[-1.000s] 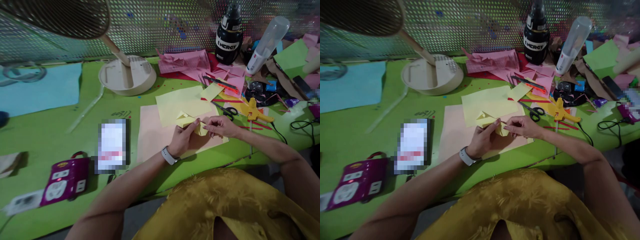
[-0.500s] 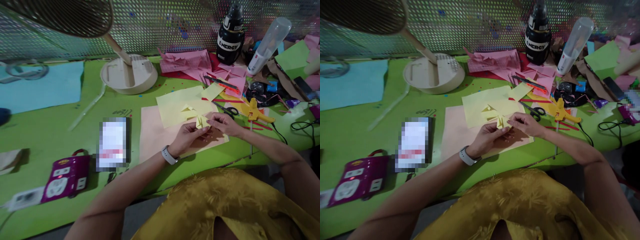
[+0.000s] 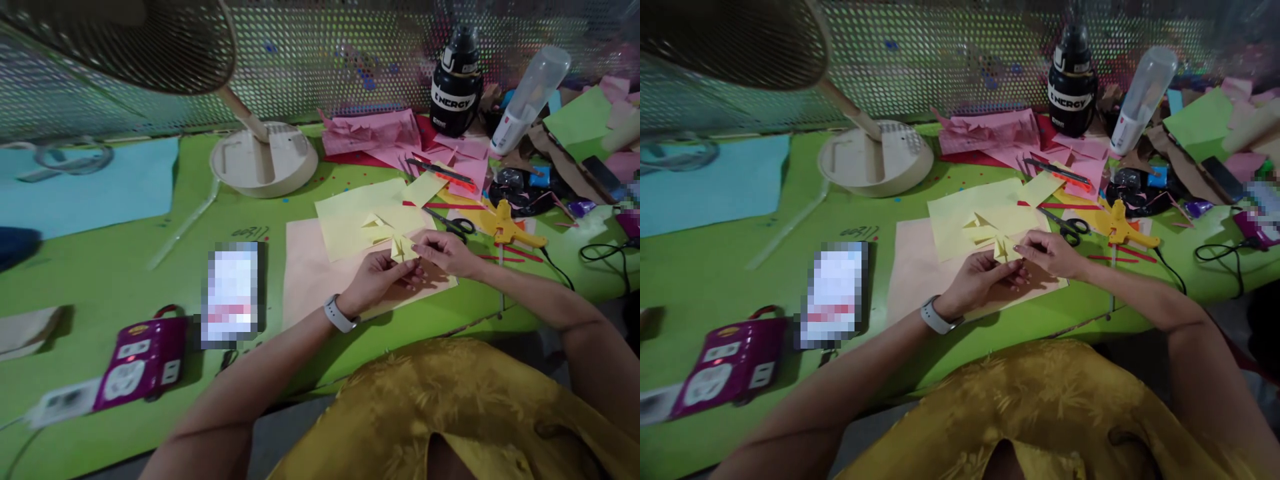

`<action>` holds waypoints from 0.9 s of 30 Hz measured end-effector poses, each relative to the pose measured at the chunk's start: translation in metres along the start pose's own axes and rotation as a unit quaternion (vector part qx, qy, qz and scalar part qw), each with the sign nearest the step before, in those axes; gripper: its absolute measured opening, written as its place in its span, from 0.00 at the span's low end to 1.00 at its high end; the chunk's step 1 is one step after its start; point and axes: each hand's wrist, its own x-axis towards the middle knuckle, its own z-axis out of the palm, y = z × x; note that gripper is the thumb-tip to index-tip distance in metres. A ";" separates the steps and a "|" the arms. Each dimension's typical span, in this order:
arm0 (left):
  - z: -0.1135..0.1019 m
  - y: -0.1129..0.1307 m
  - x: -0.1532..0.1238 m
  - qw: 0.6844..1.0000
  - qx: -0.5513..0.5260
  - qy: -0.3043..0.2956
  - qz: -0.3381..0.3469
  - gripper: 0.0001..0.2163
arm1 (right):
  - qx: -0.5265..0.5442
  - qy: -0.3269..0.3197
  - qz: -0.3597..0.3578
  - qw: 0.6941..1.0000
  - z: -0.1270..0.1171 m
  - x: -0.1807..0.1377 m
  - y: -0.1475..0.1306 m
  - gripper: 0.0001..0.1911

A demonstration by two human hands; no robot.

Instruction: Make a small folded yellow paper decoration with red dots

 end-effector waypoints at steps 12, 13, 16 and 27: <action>-0.014 0.020 0.003 0.992 -0.007 0.103 0.077 0.23 | -0.200 0.104 -0.105 0.969 -0.029 0.006 -0.007 0.17; -0.017 0.023 0.005 0.988 -0.019 0.120 0.094 0.25 | -0.227 0.108 -0.122 0.960 -0.032 0.006 -0.008 0.16; -0.021 0.032 0.007 0.978 -0.047 0.154 0.131 0.29 | -0.287 0.106 -0.163 0.938 -0.038 0.007 -0.007 0.15; -0.032 0.050 0.001 0.960 0.206 0.115 0.150 0.20 | -0.354 0.079 -0.140 0.921 -0.046 0.010 -0.014 0.11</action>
